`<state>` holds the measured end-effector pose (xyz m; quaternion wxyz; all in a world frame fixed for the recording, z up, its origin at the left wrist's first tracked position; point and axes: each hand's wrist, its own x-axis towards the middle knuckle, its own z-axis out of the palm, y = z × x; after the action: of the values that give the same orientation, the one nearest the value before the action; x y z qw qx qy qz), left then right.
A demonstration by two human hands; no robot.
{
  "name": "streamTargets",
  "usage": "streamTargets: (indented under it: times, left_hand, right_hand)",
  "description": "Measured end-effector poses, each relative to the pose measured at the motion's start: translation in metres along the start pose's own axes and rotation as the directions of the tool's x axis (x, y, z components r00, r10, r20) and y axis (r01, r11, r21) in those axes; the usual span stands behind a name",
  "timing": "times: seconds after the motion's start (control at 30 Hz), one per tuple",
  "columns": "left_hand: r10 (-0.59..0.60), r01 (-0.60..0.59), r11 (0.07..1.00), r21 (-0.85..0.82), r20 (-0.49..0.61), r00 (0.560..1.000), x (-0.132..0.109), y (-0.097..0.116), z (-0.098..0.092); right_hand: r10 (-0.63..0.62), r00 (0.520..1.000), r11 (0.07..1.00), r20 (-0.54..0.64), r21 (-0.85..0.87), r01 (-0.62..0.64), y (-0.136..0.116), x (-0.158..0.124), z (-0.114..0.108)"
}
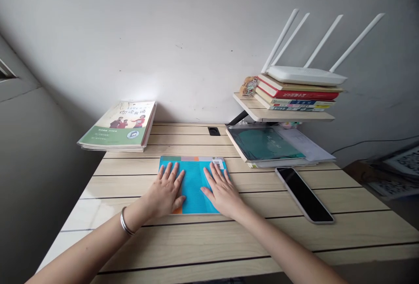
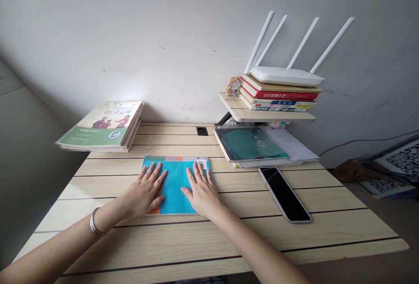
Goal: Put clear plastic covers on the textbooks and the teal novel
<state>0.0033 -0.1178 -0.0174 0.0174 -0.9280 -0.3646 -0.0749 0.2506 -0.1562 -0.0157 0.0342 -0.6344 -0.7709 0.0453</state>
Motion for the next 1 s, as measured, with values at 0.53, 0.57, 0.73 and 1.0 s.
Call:
streamTargets:
  times: [0.53, 0.57, 0.73, 1.0]
  left_hand:
    - [-0.116, 0.113, 0.991, -0.066, -0.043, 0.992, 0.067, -0.043, 0.012]
    - [-0.093, 0.091, 0.993, -0.071, -0.026, 0.995, 0.060, -0.043, 0.010]
    - [0.021, -0.012, 0.991, -0.135, 0.060, 0.998, 0.017, -0.044, -0.009]
    - [-0.287, 0.267, 0.745, -0.611, 0.069, 0.956, -0.016, -0.038, -0.024]
  right_hand:
    - [-0.114, 0.993, 0.993, 0.007, 0.013, 0.114, 0.044, 0.086, -0.011]
    - [-0.118, 0.993, 0.993, 0.008, 0.016, 0.118, 0.046, 0.078, -0.010]
    - [-0.145, 0.989, 0.989, 0.008, 0.032, 0.145, 0.063, 0.035, -0.002]
    - [-0.232, 0.968, 0.973, 0.092, 0.027, 0.231, 0.038, 0.003, -0.032]
